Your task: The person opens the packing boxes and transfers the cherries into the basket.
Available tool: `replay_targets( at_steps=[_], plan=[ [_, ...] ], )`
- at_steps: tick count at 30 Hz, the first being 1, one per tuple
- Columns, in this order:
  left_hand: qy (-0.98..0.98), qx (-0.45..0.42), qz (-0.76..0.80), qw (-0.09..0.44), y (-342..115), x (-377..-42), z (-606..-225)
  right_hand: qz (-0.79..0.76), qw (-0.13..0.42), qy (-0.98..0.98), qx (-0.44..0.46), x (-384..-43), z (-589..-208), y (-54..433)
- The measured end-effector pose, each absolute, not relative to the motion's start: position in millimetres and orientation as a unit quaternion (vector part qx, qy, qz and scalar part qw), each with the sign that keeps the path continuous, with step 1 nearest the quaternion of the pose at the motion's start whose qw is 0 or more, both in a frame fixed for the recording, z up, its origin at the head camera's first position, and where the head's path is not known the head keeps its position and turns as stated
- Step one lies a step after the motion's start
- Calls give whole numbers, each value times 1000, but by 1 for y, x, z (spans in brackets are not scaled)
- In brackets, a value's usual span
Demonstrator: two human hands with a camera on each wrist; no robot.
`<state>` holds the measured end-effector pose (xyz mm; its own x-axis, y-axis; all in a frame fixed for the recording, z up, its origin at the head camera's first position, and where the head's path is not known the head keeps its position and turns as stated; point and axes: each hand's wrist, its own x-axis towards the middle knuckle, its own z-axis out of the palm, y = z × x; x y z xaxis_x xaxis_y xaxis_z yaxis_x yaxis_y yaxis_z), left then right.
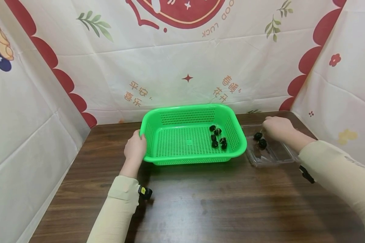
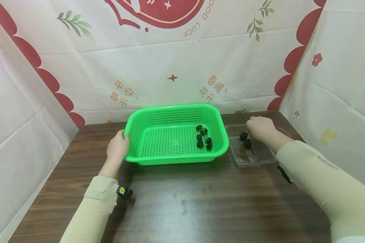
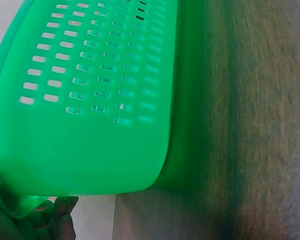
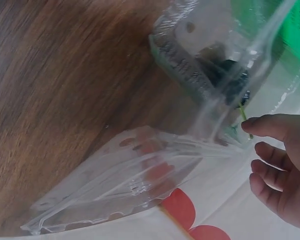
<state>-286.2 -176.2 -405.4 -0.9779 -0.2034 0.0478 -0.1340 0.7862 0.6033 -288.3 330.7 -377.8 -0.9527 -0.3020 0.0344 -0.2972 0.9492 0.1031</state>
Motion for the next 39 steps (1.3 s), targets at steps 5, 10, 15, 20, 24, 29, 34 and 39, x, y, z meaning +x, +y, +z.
replay_targets(
  at_steps=[5,10,15,20,24,29,34,39],
  plan=[
    [-943,91,-315,56,-177,-286,-405,-76,35,-982,168,-290,-381,328],
    [-942,91,-317,55,-177,-287,-406,-83,38,-980,178,-291,-384,326],
    [-943,90,-317,54,-177,-287,-406,-88,46,-978,183,-292,-387,324],
    [-942,90,-318,53,-177,-287,-406,-93,44,-978,182,-294,-389,324],
    [-942,90,-319,54,-176,-287,-406,-95,47,-977,184,-296,-390,325],
    [-942,90,-319,55,-176,-288,-406,-91,78,-975,185,-292,-386,322],
    [-942,91,-318,55,-177,-288,-407,-85,109,-971,195,-288,-382,318],
    [-943,88,-318,56,-177,-288,-408,-93,121,-968,201,-286,-379,315]
  ],
)
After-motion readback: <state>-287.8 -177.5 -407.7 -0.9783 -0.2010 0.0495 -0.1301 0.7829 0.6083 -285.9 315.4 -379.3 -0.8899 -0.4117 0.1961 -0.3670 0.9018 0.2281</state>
